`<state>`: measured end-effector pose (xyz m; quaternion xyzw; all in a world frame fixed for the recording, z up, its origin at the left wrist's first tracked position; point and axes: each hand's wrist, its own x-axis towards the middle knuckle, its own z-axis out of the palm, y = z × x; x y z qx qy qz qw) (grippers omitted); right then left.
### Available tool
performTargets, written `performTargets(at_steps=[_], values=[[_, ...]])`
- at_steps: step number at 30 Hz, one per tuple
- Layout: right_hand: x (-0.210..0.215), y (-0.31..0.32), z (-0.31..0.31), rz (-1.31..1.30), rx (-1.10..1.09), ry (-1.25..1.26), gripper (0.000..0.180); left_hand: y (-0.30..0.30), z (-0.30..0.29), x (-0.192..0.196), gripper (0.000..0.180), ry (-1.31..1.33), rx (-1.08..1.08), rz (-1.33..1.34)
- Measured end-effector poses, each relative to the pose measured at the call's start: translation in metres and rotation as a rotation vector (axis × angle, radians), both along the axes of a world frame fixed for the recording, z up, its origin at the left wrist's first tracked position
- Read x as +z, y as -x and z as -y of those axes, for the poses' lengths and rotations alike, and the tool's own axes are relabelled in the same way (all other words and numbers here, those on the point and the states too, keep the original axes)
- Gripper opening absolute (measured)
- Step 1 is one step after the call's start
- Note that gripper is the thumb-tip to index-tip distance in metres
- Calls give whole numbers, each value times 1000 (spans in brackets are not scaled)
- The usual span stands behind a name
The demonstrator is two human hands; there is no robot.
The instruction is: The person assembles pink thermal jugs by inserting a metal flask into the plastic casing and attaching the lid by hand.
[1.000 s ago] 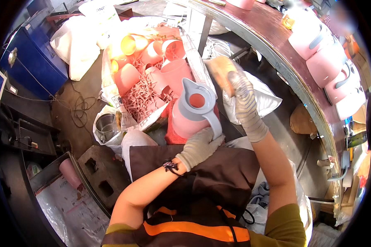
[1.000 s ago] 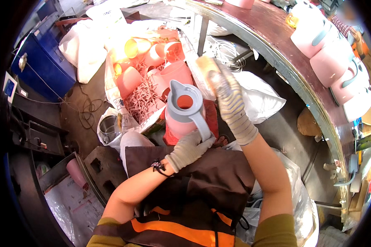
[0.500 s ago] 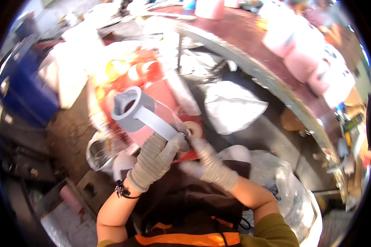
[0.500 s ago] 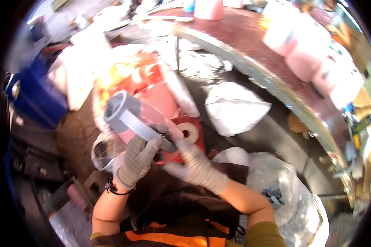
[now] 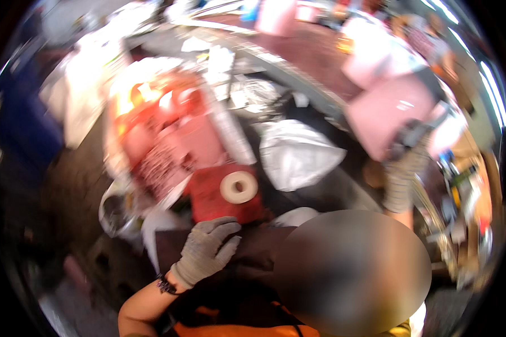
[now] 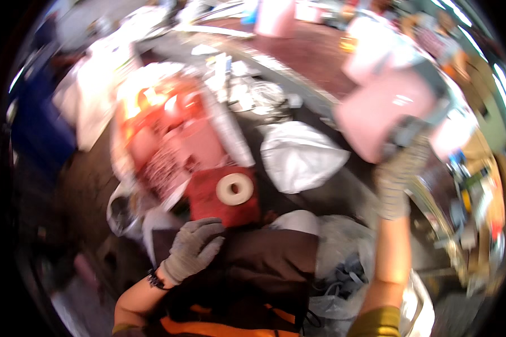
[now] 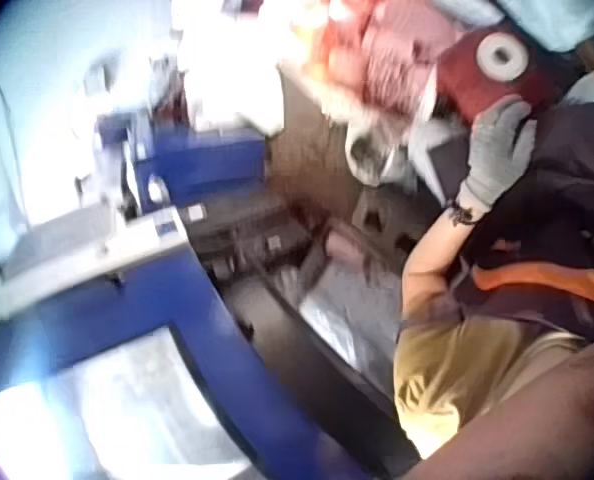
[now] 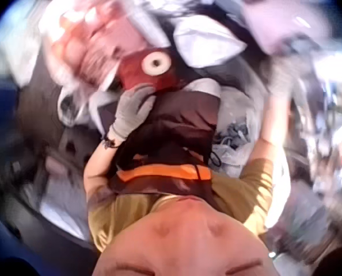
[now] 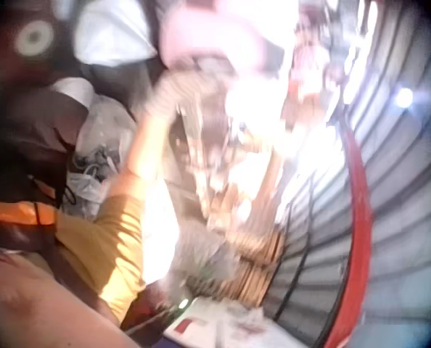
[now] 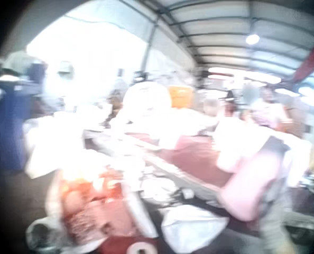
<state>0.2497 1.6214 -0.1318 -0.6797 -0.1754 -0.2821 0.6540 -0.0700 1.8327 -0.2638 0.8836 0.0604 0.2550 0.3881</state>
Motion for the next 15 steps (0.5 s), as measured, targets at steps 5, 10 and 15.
performTargets(at_steps=[5, 10, 15], values=[[-60, -25, -33, -116, 152, 251, 33, 118, 0, -71, 20, 91, 395, -69], [-115, -42, -53, -213, 255, 444, 31, 223, -10, -122, 21, 434, 912, 123], [-119, -41, -63, -269, 296, 519, 30, 364, -65, -215, 28, 360, 1586, 122]])
